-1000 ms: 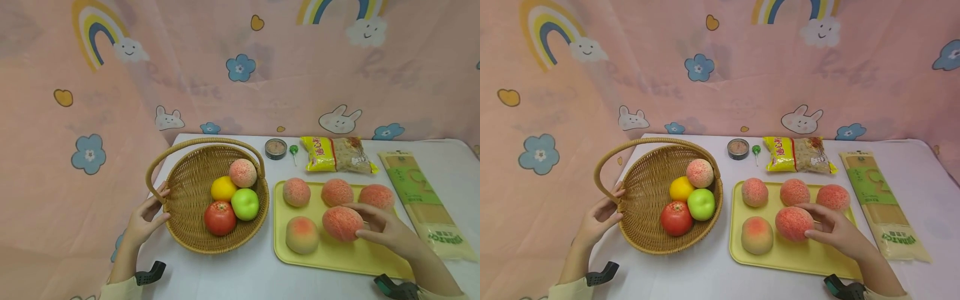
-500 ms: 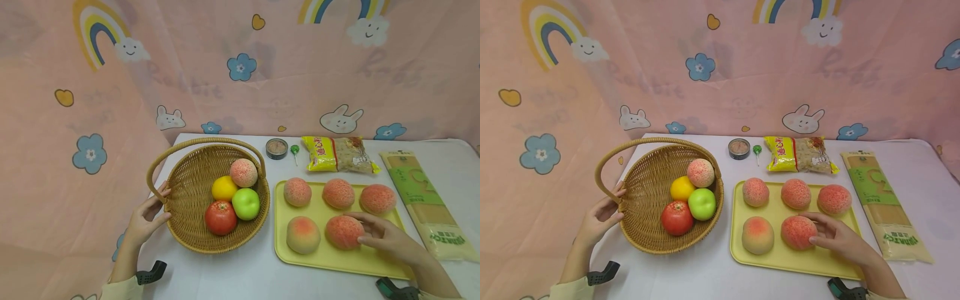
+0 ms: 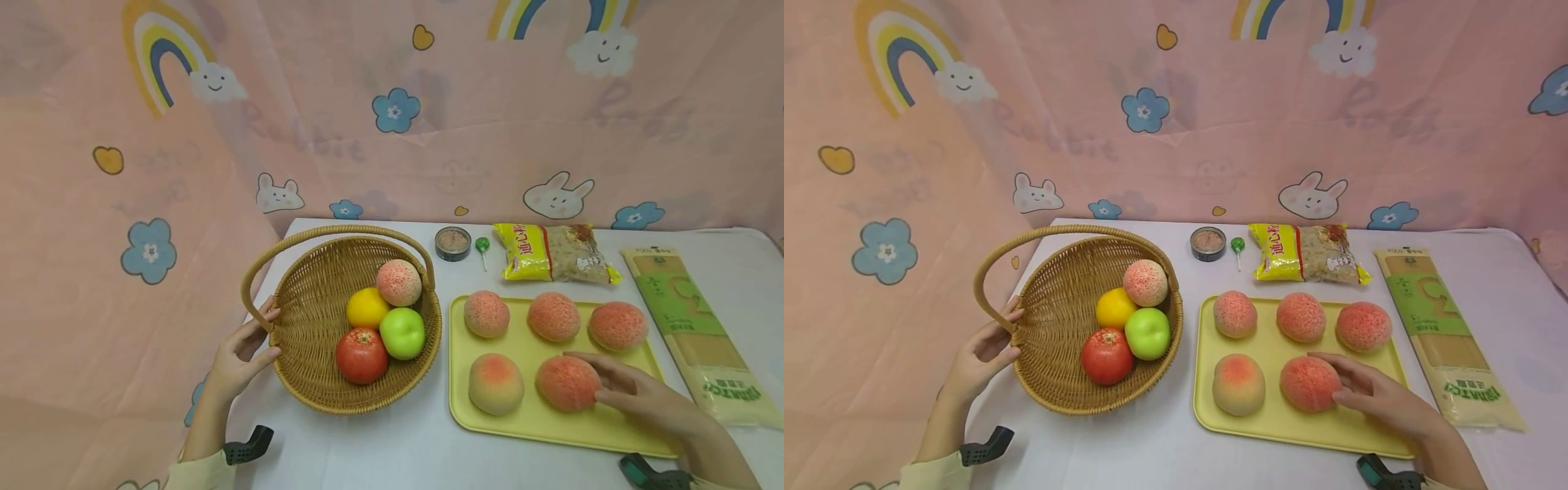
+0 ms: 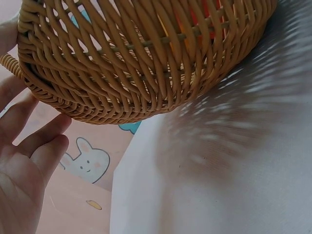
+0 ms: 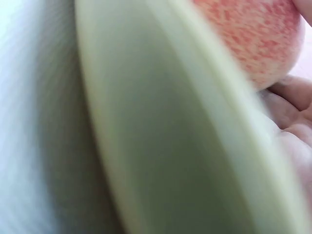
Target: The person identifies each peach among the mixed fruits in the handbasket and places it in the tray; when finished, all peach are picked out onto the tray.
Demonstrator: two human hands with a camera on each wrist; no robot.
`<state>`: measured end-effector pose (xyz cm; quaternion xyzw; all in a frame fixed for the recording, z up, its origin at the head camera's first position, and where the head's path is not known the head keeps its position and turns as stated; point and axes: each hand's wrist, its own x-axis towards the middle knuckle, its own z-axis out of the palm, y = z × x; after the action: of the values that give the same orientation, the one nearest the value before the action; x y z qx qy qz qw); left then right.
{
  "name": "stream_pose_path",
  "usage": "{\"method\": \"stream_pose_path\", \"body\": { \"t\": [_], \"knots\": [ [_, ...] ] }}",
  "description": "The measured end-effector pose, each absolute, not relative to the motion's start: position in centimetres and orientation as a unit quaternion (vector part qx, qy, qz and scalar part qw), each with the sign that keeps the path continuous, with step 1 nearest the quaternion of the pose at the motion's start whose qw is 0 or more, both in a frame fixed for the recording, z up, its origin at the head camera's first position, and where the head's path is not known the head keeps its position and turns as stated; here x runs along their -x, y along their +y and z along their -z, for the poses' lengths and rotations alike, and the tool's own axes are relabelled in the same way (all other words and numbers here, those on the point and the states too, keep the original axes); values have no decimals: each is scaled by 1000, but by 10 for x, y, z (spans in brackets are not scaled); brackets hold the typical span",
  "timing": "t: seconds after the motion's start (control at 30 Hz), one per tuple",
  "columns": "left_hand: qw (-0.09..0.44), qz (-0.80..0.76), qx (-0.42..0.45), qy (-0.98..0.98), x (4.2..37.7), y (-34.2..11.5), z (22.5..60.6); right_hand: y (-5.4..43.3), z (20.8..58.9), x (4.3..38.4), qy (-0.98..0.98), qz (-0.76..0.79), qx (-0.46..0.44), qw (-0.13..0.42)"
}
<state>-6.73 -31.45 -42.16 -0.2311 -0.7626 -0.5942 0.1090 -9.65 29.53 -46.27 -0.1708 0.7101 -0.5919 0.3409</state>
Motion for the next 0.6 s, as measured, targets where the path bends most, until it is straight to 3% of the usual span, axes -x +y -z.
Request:
{"method": "stream_pose_path", "body": {
  "t": [0.23, 0.6],
  "knots": [
    [107, 592, 224, -767, 67, -314, 420, 298, 466, 98, 635, 630, 208, 395],
    [110, 594, 231, -763, 67, -314, 421, 295, 466, 97, 638, 635, 227, 372]
  ]
}}
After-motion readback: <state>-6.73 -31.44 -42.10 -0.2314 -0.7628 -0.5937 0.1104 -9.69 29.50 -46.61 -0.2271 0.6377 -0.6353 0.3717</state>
